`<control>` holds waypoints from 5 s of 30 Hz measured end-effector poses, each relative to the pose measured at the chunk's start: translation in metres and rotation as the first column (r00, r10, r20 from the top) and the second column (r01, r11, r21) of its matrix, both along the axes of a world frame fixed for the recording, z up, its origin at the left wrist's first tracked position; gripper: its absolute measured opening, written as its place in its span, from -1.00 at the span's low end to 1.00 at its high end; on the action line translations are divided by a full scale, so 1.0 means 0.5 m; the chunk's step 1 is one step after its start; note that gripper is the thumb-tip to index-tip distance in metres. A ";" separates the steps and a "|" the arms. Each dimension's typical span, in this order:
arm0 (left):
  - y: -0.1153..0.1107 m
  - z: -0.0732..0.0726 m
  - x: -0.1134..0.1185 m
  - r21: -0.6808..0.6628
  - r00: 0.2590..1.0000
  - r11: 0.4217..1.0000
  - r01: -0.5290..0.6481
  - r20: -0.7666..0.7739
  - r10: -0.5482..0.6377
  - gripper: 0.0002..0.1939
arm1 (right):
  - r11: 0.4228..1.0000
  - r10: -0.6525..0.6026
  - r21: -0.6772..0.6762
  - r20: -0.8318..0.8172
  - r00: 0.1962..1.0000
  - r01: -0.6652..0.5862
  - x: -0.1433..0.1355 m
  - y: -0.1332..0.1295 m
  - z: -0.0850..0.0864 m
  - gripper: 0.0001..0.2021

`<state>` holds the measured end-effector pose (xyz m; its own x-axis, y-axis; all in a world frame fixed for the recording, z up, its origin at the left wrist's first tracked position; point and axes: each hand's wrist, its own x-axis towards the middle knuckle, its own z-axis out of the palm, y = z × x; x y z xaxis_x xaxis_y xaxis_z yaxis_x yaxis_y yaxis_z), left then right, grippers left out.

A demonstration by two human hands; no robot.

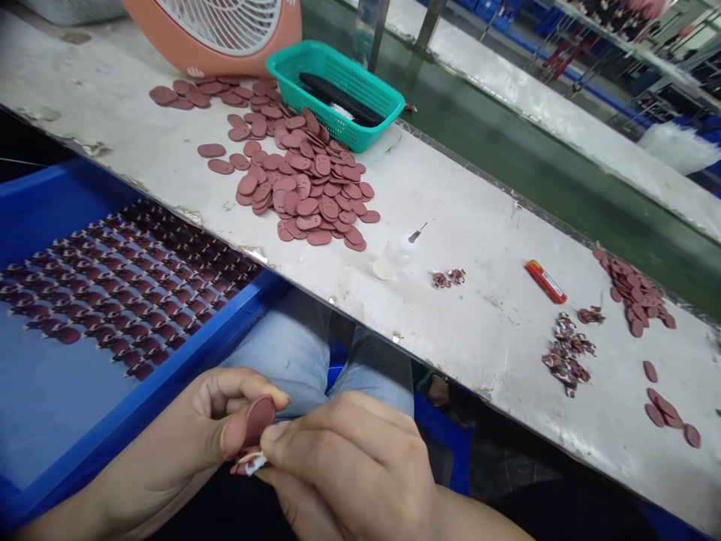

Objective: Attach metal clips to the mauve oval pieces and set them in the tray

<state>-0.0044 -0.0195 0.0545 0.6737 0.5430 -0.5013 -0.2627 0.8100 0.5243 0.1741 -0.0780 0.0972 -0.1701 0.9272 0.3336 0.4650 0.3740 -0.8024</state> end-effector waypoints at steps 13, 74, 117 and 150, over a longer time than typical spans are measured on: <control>0.012 -0.018 -0.002 -0.002 0.997 0.997 0.080 0.010 -0.080 -0.66 | 1.000 -0.003 -0.031 0.022 1.000 0.003 0.004 0.015 -0.007 -0.52; 0.118 -0.212 -0.428 0.668 0.026 0.743 -0.047 -0.743 0.669 -0.62 | 0.808 -0.200 0.588 0.336 0.921 -0.039 -0.087 0.091 -0.177 -0.86; 0.288 -0.119 -0.021 0.718 0.673 -0.323 0.616 -0.266 0.690 -0.44 | 0.672 -0.733 -0.104 0.045 0.679 0.733 0.114 0.171 -0.161 -0.52; 0.042 -0.073 0.021 0.228 0.904 0.876 -0.426 0.072 0.421 -0.77 | 0.754 -0.632 -0.442 -0.283 0.722 0.487 0.048 -0.035 -0.151 -0.62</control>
